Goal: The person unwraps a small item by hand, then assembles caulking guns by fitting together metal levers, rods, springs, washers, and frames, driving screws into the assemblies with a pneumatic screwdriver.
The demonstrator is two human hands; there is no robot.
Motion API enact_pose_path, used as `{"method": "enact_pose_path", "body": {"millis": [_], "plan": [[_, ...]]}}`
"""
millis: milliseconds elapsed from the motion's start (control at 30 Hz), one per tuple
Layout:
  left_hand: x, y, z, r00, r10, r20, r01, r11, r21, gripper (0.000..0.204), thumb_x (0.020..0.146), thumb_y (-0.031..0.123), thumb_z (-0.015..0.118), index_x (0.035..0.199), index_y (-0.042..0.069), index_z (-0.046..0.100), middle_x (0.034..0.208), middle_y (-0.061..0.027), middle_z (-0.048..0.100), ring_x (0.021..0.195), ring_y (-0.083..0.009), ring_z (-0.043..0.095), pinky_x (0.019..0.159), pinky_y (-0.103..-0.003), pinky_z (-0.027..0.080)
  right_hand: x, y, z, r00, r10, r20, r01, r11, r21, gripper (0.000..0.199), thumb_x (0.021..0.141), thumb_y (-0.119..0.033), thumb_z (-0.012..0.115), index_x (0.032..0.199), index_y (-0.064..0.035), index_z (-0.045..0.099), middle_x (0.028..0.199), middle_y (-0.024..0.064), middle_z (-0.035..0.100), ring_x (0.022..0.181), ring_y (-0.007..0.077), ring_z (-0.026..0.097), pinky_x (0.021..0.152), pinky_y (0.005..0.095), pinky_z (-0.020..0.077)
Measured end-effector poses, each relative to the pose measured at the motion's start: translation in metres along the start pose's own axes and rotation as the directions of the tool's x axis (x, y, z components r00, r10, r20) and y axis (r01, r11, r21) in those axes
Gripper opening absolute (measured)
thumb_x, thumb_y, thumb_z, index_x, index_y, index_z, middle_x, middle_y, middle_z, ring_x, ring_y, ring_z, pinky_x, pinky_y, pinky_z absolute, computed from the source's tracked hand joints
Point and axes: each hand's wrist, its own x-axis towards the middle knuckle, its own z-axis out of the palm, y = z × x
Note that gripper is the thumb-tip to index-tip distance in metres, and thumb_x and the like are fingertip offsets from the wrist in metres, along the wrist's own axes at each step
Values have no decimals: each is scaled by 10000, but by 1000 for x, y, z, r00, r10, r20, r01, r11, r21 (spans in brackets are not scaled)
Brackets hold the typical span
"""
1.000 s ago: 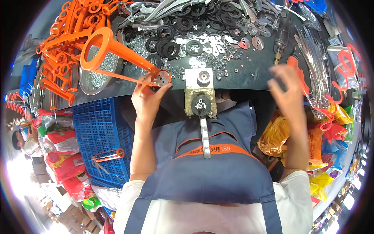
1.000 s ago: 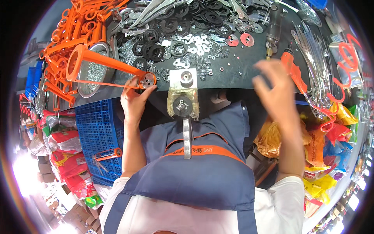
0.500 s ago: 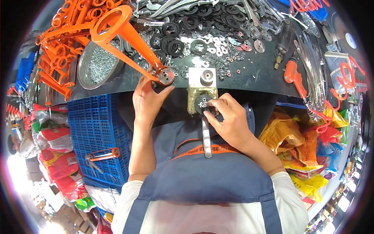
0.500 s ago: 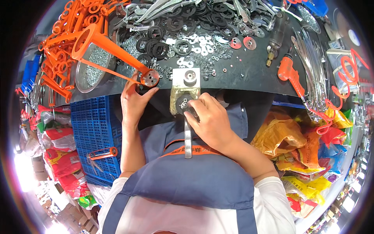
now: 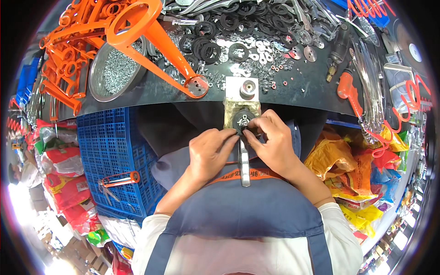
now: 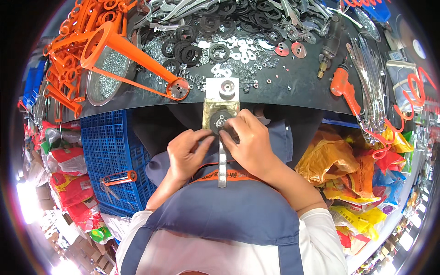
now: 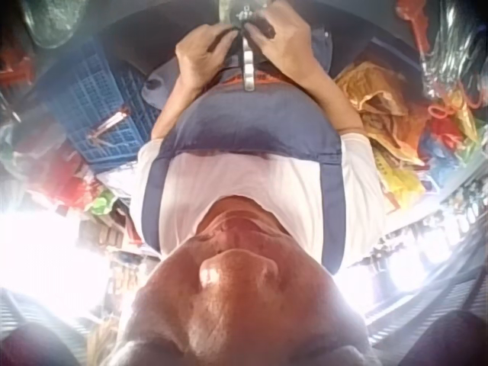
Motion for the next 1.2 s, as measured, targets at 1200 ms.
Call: {"method": "enact_pose_path", "body": {"millis": [1200], "plan": [[-3,0,31,984,-167,-56,171,981,87,578,615,-5,712,1181,42,608,555,-33,408,500,-170,466,490,-306,428,-6,-6,9,992,-125,1,125,985,-118,156,735,26,645,829,13,521,783,144,486,694,316,548,569,405,459]]}}
